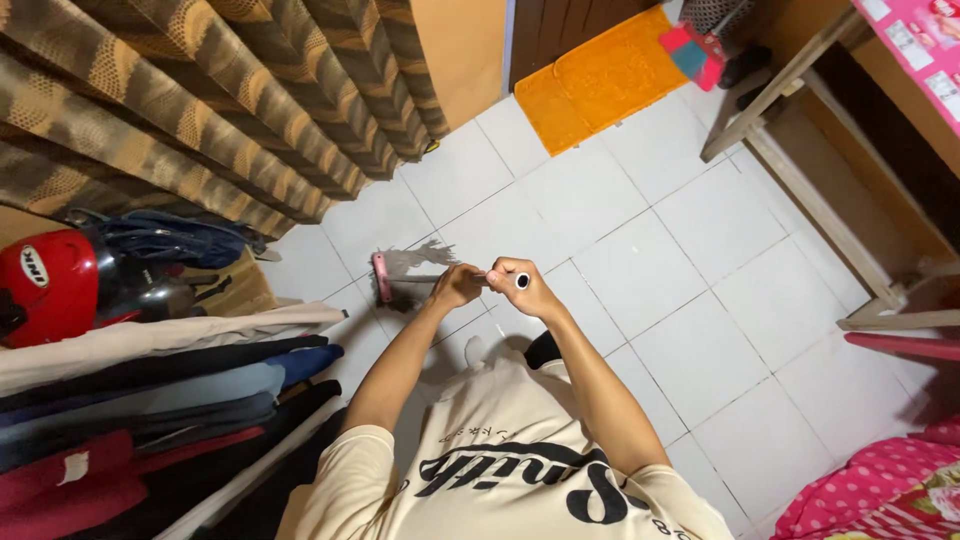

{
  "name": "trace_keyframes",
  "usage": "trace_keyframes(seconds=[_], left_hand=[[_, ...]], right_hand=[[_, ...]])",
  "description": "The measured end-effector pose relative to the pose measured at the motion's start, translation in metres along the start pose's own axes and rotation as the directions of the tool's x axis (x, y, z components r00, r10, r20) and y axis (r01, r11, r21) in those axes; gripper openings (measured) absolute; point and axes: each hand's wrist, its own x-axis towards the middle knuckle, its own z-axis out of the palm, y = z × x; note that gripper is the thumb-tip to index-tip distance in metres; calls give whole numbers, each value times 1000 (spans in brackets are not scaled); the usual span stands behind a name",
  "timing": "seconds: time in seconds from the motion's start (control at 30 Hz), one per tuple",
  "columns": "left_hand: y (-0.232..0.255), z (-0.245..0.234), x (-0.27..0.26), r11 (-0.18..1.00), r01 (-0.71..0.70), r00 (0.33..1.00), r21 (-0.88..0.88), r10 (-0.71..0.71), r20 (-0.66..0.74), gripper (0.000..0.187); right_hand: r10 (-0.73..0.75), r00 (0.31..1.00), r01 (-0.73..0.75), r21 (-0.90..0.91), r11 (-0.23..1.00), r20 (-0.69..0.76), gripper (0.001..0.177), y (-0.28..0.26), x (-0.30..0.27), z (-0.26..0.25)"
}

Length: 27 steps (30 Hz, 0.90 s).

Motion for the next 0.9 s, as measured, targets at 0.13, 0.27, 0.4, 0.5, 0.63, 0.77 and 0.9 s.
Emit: trace_keyframes(seconds=[0.13, 0.27, 0.4, 0.5, 0.63, 0.77, 0.9], left_hand=[[-20, -3, 7, 997, 70, 997, 9, -70, 20, 24], [-21, 13, 28, 997, 38, 998, -61, -41, -47, 23], [17, 26, 48, 994, -45, 987, -95, 30, -156, 21], [58, 42, 76, 988, -150, 981, -30, 145, -130, 22], [116, 64, 102, 962, -214, 974, -168, 197, -113, 18], [155, 99, 121, 886, -368, 930, -280, 352, -108, 20], [191, 123, 144, 796, -466, 878, -387, 471, -89, 18]], right_hand=[[19, 999, -17, -51, 999, 39, 35, 3, 13, 6], [5, 999, 2, -127, 992, 52, 36, -12, 20, -15], [2, 999, 4, -167, 986, 40, 36, -45, 26, -56], [46, 999, -41, -205, 978, 21, 35, -81, 28, -91], [92, 996, -91, -239, 967, -7, 37, -110, 25, -133], [66, 997, -75, -325, 943, -38, 38, -104, 12, -164], [94, 991, -123, -376, 918, -94, 34, -128, 9, -185]])
